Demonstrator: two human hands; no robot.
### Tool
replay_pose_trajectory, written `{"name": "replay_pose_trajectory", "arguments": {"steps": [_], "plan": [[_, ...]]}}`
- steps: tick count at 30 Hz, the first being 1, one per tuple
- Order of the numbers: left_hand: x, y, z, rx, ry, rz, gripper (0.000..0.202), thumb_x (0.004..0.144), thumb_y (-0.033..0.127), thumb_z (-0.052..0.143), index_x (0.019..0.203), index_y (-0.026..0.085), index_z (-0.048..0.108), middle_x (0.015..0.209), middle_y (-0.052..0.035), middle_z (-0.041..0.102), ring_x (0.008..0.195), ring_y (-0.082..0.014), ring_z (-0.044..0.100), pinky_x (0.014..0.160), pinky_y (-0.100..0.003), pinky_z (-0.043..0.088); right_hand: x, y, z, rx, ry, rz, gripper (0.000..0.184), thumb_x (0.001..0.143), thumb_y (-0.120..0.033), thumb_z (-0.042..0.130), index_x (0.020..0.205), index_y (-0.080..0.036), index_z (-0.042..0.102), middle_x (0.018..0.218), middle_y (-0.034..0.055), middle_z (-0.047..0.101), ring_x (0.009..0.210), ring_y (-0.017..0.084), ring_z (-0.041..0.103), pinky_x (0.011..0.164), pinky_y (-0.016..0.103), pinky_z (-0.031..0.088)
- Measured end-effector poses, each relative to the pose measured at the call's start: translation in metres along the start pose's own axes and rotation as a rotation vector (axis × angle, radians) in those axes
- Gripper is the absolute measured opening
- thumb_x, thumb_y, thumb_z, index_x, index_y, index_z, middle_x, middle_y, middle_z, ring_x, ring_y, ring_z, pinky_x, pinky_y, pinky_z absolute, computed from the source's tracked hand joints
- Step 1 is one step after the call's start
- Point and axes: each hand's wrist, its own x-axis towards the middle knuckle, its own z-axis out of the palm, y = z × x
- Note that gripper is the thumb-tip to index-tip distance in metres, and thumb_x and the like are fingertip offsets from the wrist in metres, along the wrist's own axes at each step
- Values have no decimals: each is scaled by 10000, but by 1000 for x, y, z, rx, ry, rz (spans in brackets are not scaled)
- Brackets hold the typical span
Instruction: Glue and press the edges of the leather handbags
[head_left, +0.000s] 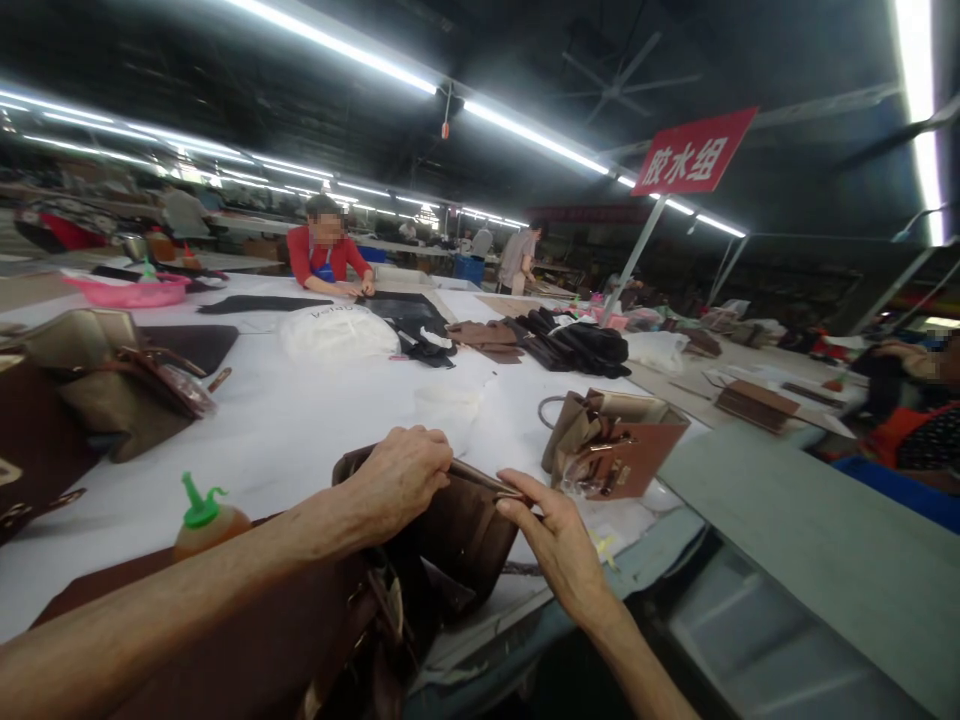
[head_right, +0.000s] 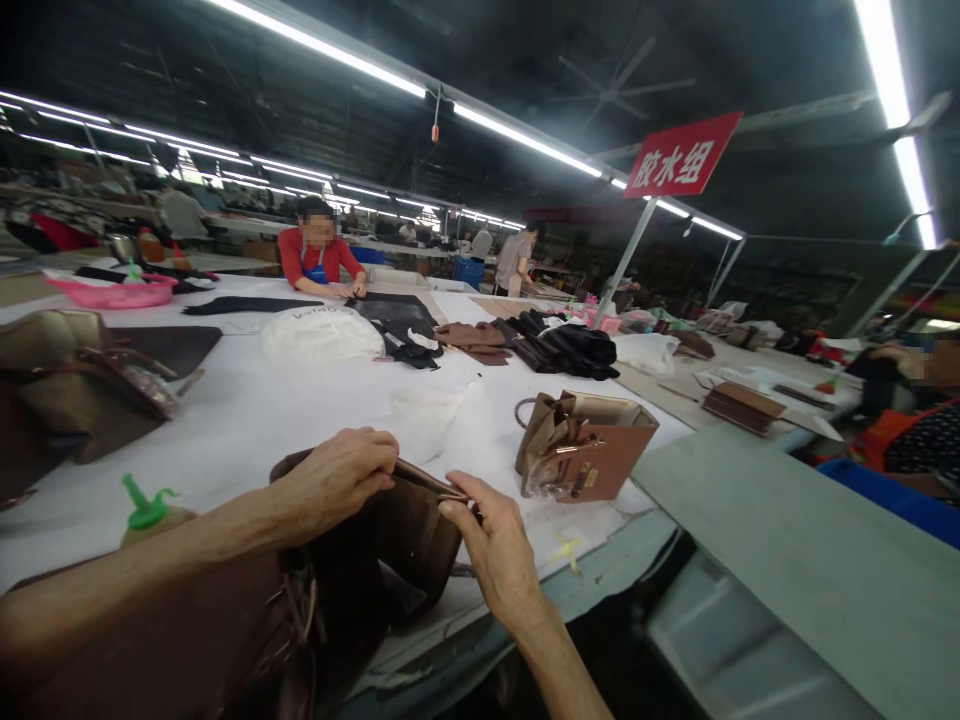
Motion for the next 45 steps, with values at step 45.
{"name": "replay_pose_trajectory", "arguments": {"steps": [45], "plan": [[3, 2, 3, 79, 70, -140, 192, 766, 170, 380, 667, 171, 545, 752, -43, 629, 688, -190, 584, 602, -283, 376, 14, 3, 14, -526, 79, -365, 234, 892, -273, 391, 973, -207, 601, 962, 59, 636, 818, 207, 570, 753, 315, 399]]}}
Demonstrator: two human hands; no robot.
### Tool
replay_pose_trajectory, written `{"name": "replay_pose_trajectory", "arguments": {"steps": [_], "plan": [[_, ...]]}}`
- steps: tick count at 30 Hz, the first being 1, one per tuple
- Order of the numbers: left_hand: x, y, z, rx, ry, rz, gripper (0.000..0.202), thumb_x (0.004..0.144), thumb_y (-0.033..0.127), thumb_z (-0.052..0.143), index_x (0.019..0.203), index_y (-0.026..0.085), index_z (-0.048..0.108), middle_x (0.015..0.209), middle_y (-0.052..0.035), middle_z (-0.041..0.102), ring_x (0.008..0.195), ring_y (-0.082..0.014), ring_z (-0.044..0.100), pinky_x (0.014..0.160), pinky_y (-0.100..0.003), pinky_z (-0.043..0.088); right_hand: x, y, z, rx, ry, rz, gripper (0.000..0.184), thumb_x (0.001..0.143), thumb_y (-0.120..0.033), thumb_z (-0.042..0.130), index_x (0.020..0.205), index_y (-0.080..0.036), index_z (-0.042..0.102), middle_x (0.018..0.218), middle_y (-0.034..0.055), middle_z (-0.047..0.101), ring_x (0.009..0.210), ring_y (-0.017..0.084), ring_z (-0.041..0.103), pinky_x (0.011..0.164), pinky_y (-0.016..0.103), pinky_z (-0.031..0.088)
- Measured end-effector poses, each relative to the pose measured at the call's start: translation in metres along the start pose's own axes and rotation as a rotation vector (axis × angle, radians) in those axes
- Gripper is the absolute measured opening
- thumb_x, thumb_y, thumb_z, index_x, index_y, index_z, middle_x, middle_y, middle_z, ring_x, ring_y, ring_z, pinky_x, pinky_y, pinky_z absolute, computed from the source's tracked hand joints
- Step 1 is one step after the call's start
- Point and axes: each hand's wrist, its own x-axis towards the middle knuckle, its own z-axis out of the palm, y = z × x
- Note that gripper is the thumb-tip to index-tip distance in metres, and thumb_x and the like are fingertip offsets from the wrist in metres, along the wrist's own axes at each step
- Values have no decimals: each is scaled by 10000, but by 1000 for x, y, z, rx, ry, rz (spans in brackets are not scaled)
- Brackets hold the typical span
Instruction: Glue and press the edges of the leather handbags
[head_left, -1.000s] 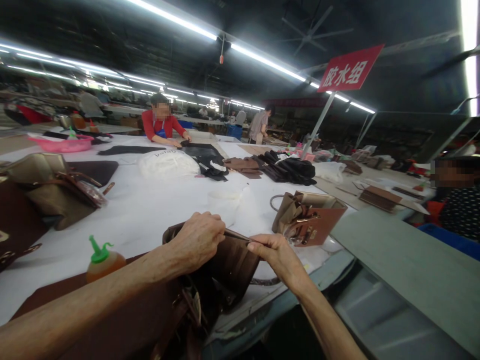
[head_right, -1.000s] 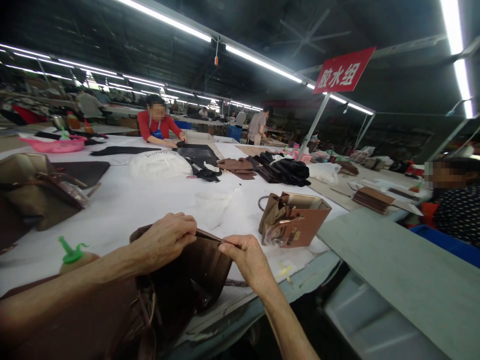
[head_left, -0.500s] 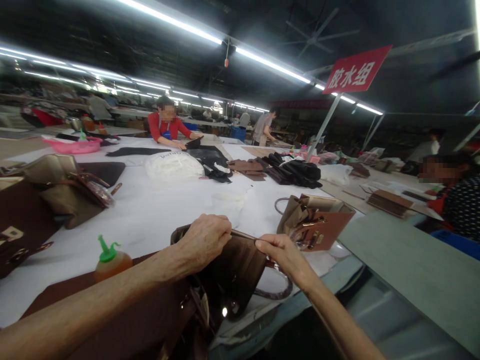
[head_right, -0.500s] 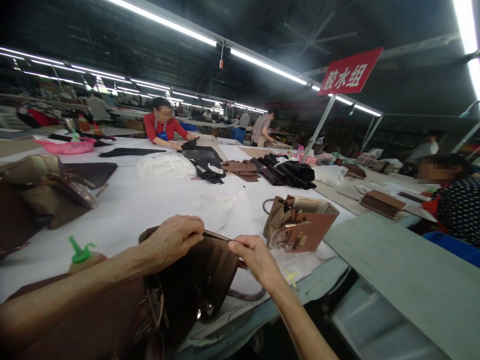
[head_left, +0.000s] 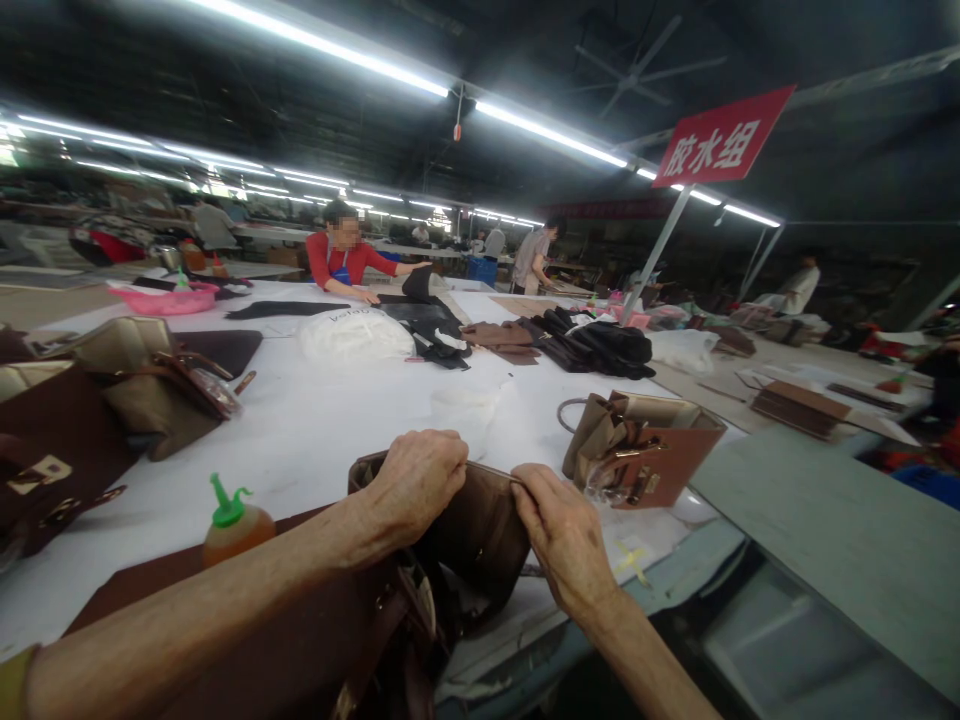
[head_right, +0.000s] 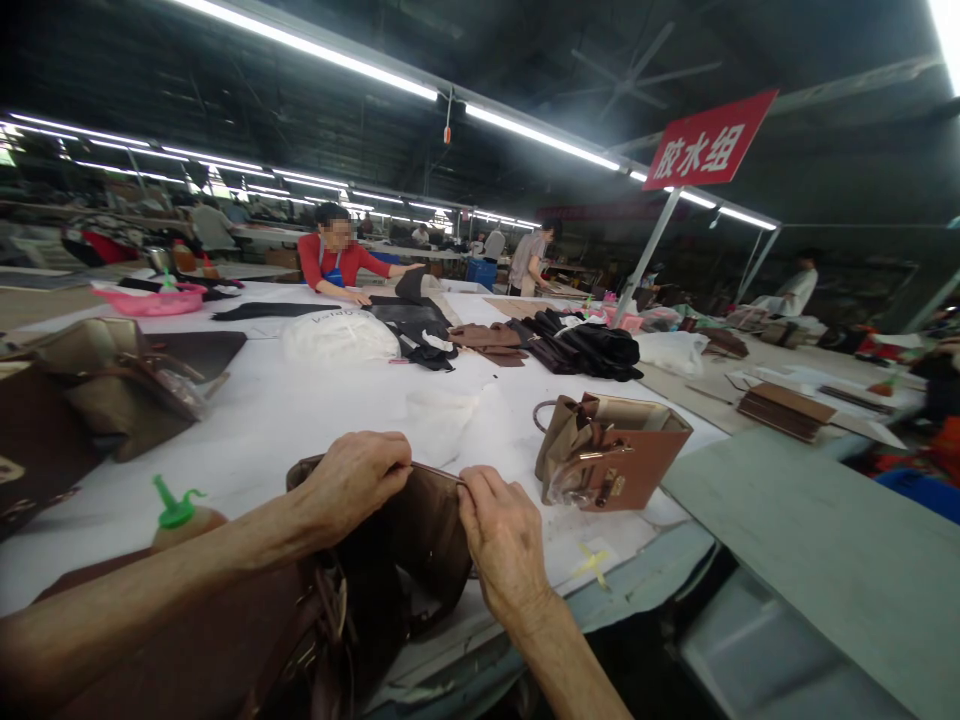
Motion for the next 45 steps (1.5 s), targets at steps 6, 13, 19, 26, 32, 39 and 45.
{"name": "replay_pose_trajectory", "arguments": {"steps": [6, 13, 19, 26, 32, 39, 45], "plan": [[0, 0, 1, 20, -1, 7, 195, 756, 157, 382, 631, 167, 532, 738, -35, 620, 670, -170, 576, 591, -273, 360, 9, -6, -1, 156, -26, 135, 218, 849, -332, 488, 924, -218, 658, 861, 24, 689, 785, 200, 597, 734, 293, 414], [0, 1, 3, 27, 23, -16, 200, 750, 156, 384, 619, 167, 534, 712, -32, 617, 647, -172, 571, 566, -280, 340, 12, -7, -2, 188, -52, 233, 223, 837, -335, 497, 778, -237, 688, 646, -29, 653, 613, 150, 558, 585, 235, 388], [1, 2, 3, 26, 28, -37, 191, 736, 139, 395, 652, 160, 565, 724, -43, 631, 657, -177, 580, 562, -277, 340, 12, -8, 1, -19, -25, 127, 235, 878, -289, 447, 777, -228, 651, 707, -13, 657, 680, 160, 565, 652, 252, 360], [3, 5, 0, 24, -18, -73, 189, 736, 141, 391, 653, 158, 560, 739, -63, 640, 683, -203, 591, 570, -289, 358, 27, -28, 0, -329, -99, -8, 217, 883, -259, 445, 736, -223, 601, 685, -2, 655, 631, 159, 570, 599, 265, 304], [-5, 0, 1, -96, 47, -28, 69, 756, 235, 455, 771, 184, 499, 771, -24, 600, 694, -175, 553, 595, -269, 382, 31, -34, 9, -354, -90, -38, 187, 875, -251, 458, 718, -217, 552, 647, -16, 640, 573, 146, 560, 539, 264, 251], [-24, -39, -4, -114, -11, -110, 597, 639, 261, 652, 1182, 193, 414, 1062, -65, 589, 970, -243, 522, 798, -311, 395, 16, -15, -10, -384, -15, -110, 254, 894, -286, 422, 690, -207, 550, 587, -1, 614, 542, 163, 543, 542, 269, 240], [-20, -49, -6, -183, -194, 140, 242, 693, 350, 630, 908, 244, 597, 739, 12, 626, 719, -175, 569, 586, -214, 375, 2, -8, -11, -297, 0, -120, 319, 920, -301, 350, 688, -203, 545, 580, -9, 588, 539, 148, 530, 547, 251, 268]]}}
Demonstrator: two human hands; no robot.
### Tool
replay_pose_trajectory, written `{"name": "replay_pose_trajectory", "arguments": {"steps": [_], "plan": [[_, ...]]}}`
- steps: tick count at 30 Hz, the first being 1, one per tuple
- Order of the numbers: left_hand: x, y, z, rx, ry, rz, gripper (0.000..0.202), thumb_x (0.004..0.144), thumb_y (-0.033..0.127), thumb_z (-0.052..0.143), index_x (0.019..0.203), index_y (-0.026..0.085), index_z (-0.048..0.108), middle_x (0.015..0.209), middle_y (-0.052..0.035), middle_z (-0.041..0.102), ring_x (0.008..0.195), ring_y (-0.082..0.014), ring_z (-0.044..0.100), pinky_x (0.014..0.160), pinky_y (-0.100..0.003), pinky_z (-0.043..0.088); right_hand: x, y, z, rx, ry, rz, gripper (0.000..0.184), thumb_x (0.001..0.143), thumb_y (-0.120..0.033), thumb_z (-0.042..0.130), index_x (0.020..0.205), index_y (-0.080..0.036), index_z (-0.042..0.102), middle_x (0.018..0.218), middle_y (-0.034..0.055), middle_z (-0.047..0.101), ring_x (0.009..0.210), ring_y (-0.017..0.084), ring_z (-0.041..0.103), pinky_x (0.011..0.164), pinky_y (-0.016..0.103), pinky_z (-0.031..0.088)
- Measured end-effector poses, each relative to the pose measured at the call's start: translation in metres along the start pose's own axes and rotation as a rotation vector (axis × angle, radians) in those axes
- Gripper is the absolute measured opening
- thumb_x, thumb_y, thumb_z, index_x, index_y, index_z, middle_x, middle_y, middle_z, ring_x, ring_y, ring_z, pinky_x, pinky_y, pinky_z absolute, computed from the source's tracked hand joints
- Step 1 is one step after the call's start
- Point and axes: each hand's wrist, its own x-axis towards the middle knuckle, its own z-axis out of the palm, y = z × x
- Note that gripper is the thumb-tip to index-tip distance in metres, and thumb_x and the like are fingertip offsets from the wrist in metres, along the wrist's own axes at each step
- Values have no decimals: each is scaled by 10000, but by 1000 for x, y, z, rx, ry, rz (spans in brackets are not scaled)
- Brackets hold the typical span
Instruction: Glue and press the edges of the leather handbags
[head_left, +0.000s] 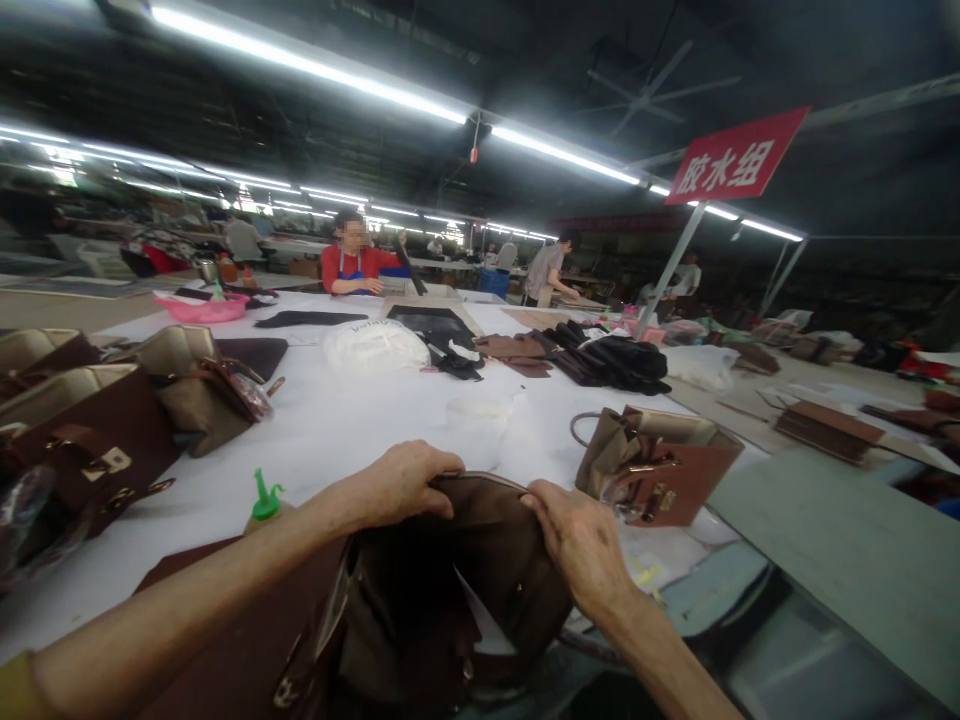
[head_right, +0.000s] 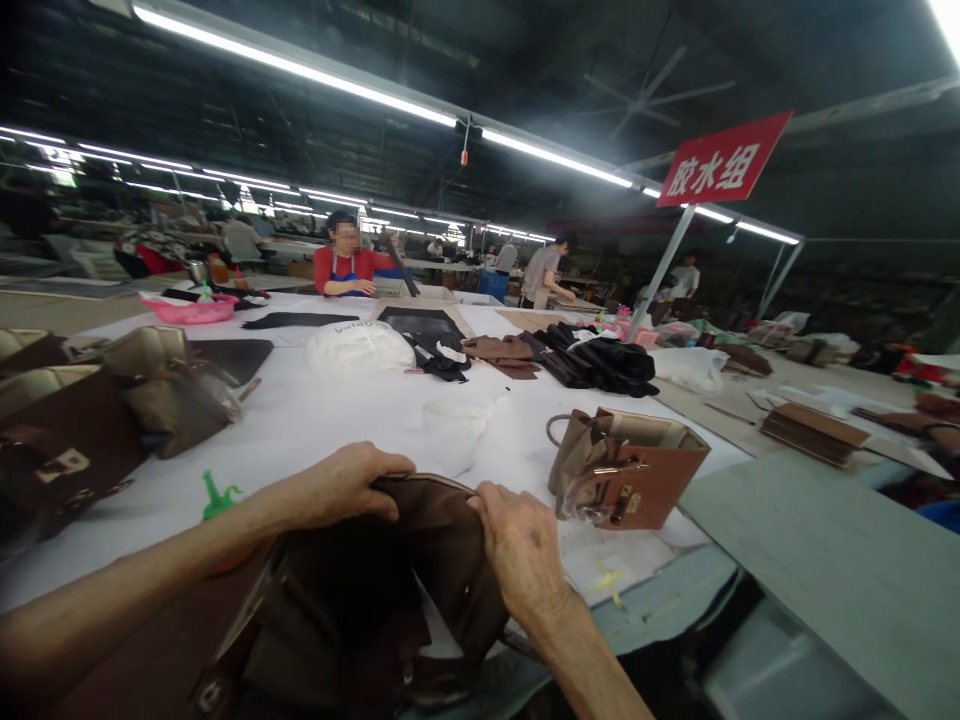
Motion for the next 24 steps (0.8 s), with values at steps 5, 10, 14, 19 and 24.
{"name": "replay_pose_trajectory", "arguments": {"steps": [5, 10, 14, 19, 24], "plan": [[4, 12, -3, 50, 34, 45, 279, 797, 384, 514, 1041, 270, 587, 737, -6, 641, 716, -172, 576, 611, -218, 374, -6, 3, 5, 33, 4, -8, 320, 925, -304, 346, 710, -201, 559, 600, -9, 591, 565, 146, 533, 573, 252, 284], [3, 15, -6, 61, 23, 55, 183, 813, 335, 481, 892, 253, 624, 679, 6, 627, 649, -150, 563, 586, -206, 366, -3, 1, 0, -17, -30, -13, 274, 918, -267, 377, 754, -197, 585, 638, 2, 606, 603, 154, 541, 597, 269, 292], [6, 17, -3, 126, 33, 53, 172, 811, 309, 472, 836, 234, 625, 676, -7, 634, 647, -162, 571, 572, -218, 362, 1, -12, -2, -196, -57, -44, 210, 854, -112, 439, 988, -150, 596, 753, 51, 638, 653, 189, 547, 630, 310, 303], [9, 17, 3, 174, 44, 28, 196, 825, 290, 435, 841, 225, 619, 664, -26, 632, 631, -173, 580, 535, -227, 346, 3, -28, 8, -118, 54, 24, 300, 833, -67, 426, 1089, -125, 572, 899, 82, 655, 739, 201, 558, 689, 309, 348], [6, 18, 1, 208, 46, 45, 196, 828, 266, 423, 804, 211, 610, 627, -28, 620, 607, -174, 574, 526, -231, 340, 4, -24, 13, 21, 74, -38, 256, 898, -276, 433, 1057, -135, 577, 852, 73, 654, 779, 188, 573, 719, 303, 350]]}}
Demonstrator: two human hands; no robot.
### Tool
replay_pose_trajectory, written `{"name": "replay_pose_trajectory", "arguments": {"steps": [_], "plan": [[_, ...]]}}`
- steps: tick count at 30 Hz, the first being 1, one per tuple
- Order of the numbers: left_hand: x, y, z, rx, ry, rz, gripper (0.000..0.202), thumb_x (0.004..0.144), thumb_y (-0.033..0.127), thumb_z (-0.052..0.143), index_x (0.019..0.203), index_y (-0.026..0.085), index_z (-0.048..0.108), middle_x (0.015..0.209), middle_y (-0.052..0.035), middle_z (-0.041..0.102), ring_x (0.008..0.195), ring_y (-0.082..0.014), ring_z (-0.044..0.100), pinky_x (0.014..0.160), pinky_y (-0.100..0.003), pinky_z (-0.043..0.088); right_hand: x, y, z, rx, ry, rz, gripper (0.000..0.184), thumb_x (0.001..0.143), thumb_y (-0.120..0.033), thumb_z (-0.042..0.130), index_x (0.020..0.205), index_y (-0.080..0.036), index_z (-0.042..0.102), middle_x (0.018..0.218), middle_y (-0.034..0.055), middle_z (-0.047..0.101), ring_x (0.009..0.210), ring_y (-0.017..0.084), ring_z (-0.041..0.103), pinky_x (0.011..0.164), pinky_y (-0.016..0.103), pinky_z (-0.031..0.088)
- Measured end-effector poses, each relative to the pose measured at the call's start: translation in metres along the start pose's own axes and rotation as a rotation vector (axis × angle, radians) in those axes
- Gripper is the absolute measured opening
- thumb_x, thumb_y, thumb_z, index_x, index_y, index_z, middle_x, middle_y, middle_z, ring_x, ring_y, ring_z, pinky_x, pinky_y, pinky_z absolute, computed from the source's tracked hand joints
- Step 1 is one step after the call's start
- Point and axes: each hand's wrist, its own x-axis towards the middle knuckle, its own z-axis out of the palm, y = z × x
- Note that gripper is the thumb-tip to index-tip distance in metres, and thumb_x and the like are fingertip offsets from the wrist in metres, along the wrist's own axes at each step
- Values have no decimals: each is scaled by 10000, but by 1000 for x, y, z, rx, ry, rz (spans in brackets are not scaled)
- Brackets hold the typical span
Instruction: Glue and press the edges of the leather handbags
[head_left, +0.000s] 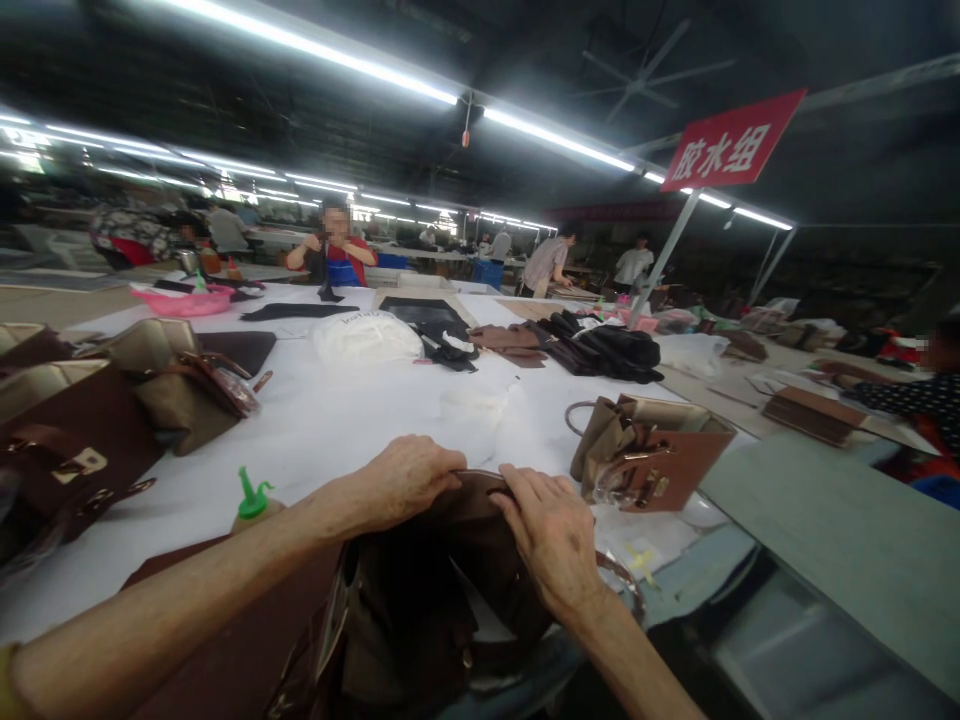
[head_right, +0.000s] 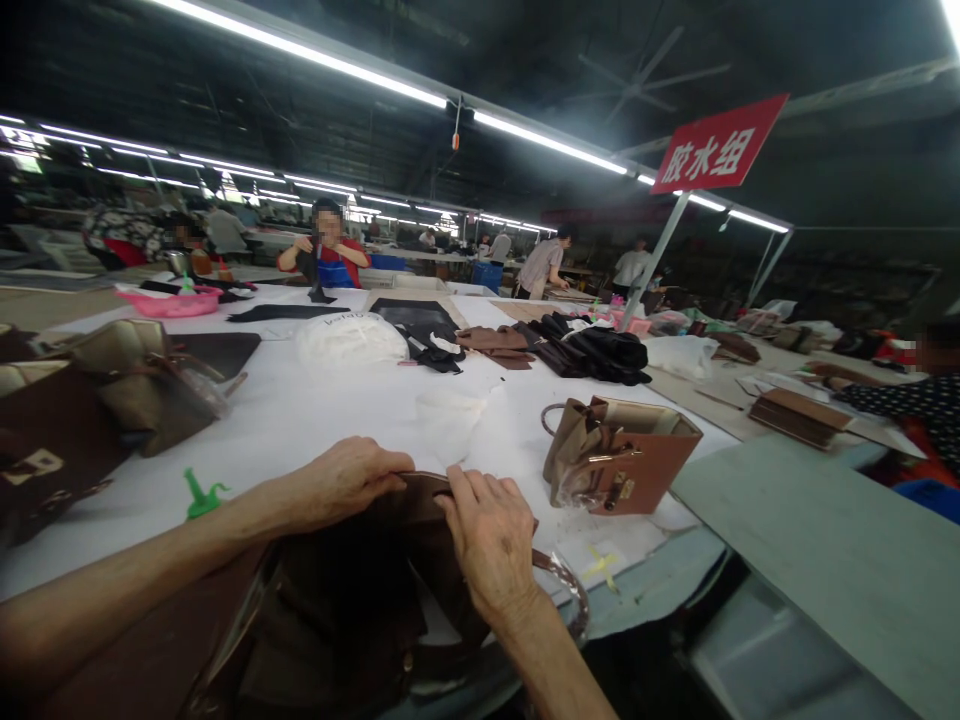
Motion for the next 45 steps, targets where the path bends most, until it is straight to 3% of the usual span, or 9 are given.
{"name": "replay_pose_trajectory", "arguments": {"steps": [3, 20, 28, 32, 35, 39, 45], "plan": [[0, 1, -1, 14, -6, 8, 178, 819, 244, 432, 783, 211, 603, 624, -28, 623, 613, -181, 580, 526, -236, 336, -1, 6, 1, 60, -9, 1, 271, 890, -342, 447, 1021, -150, 587, 809, 57, 653, 757, 174, 579, 699, 288, 340], [1, 2, -5, -67, -29, -7, 173, 805, 247, 465, 718, 215, 611, 602, -1, 603, 613, -153, 558, 539, -223, 322, 7, 8, -2, 115, -64, 127, 259, 900, -333, 435, 761, -218, 623, 683, -9, 639, 669, 139, 563, 662, 254, 292], [0, 1, -2, -176, -21, 24, 170, 805, 215, 447, 768, 209, 613, 660, 3, 626, 604, -133, 540, 573, -215, 344, 29, -14, -9, 57, -198, -44, 151, 875, -221, 473, 774, -212, 584, 679, -17, 629, 631, 133, 547, 604, 241, 297], [0, 0, -1, -202, -26, -23, 131, 770, 291, 530, 860, 221, 593, 710, 5, 626, 673, -155, 561, 580, -218, 351, 31, -14, -6, 81, -200, -39, 164, 870, -201, 467, 756, -228, 581, 675, -37, 637, 602, 127, 532, 584, 242, 295], [-2, 0, -3, -210, -34, -90, 302, 667, 411, 638, 897, 225, 576, 733, 4, 622, 685, -174, 556, 540, -219, 333, 29, -8, -3, 81, -188, -28, 189, 875, -234, 467, 724, -228, 581, 643, -40, 631, 572, 131, 513, 564, 248, 287], [-6, -1, -4, -229, -13, -211, 249, 627, 316, 666, 851, 224, 608, 737, 5, 637, 684, -174, 558, 532, -218, 330, 27, 0, -2, 51, -171, -13, 210, 878, -271, 466, 715, -225, 590, 641, -31, 635, 581, 143, 522, 558, 257, 281], [-12, -6, -1, -375, 22, -219, 109, 694, 269, 587, 759, 206, 648, 668, 15, 640, 650, -141, 554, 569, -206, 357, 25, 4, -2, 30, -155, 14, 250, 894, -306, 434, 726, -229, 603, 636, -22, 632, 596, 151, 537, 558, 257, 288]]}}
